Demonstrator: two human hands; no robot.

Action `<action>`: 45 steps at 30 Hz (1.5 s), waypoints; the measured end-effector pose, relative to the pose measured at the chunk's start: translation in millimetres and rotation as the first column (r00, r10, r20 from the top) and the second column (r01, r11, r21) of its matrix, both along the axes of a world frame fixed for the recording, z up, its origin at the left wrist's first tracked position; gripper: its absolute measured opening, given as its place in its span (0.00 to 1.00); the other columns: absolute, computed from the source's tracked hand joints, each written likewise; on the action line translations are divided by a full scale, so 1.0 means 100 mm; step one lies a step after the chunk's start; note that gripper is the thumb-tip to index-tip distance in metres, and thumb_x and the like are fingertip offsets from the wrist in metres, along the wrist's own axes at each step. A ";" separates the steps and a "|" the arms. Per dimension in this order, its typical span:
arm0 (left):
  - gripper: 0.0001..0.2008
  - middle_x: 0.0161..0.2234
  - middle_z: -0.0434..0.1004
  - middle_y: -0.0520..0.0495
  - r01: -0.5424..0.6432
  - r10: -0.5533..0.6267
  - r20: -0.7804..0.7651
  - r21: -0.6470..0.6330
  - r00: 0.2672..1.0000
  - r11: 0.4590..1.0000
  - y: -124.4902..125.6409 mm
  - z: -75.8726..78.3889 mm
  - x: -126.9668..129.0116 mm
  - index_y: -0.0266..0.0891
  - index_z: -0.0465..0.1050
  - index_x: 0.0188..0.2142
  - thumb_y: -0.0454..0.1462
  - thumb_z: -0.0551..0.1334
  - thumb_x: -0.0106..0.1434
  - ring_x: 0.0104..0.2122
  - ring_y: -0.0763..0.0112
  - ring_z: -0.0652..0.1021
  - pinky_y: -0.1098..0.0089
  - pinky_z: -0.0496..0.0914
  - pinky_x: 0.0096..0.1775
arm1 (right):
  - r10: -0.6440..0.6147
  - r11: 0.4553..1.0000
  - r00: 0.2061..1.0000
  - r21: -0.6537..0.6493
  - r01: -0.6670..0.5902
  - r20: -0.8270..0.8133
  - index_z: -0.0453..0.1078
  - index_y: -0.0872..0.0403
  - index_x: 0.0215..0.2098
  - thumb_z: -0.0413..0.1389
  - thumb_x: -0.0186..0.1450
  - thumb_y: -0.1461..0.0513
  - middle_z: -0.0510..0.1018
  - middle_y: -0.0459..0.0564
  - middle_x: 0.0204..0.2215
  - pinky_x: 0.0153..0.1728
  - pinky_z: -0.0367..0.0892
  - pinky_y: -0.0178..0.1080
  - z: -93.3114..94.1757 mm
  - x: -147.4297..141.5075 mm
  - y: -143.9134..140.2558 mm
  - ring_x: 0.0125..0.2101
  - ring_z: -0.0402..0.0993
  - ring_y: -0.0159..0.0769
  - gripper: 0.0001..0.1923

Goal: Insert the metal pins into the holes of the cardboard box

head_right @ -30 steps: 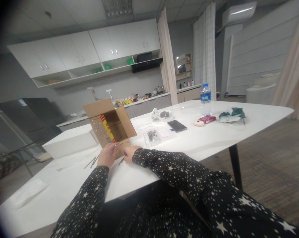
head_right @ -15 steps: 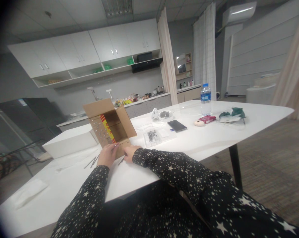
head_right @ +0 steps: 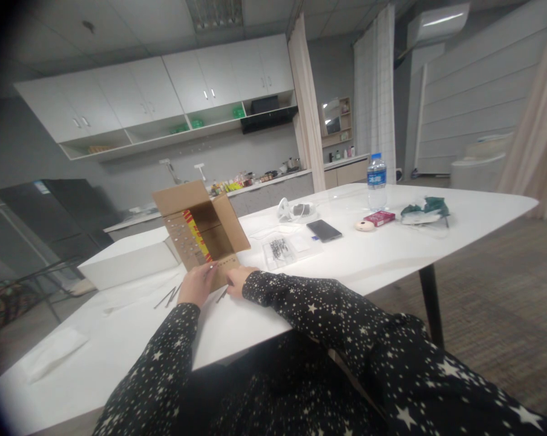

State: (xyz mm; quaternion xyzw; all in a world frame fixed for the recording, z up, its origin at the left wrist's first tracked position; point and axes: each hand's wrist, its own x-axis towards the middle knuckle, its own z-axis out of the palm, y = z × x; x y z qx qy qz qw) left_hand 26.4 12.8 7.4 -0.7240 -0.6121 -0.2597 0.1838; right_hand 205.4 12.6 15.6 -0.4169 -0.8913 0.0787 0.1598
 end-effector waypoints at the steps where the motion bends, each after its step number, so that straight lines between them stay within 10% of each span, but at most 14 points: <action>1: 0.18 0.42 0.79 0.43 -0.003 0.003 -0.005 0.003 1.000 1.000 0.00 0.00 0.00 0.39 0.75 0.45 0.41 0.51 0.65 0.42 0.62 0.77 0.63 0.70 0.45 | 0.002 1.000 1.000 -0.003 -0.002 0.001 0.70 0.50 0.37 0.49 0.58 0.54 0.77 0.52 0.37 0.33 0.67 0.41 0.00 0.00 0.00 0.37 0.75 0.44 0.13; 45: 0.16 0.42 0.76 0.43 -0.016 0.022 -0.137 0.040 0.990 0.999 0.07 -0.07 0.00 0.40 0.72 0.44 0.40 0.48 0.66 0.42 0.61 0.73 0.62 0.67 0.43 | -0.004 1.000 1.000 -0.020 0.004 0.002 0.70 0.50 0.38 0.50 0.59 0.54 0.77 0.51 0.37 0.34 0.67 0.40 -0.01 -0.02 0.02 0.38 0.74 0.43 0.13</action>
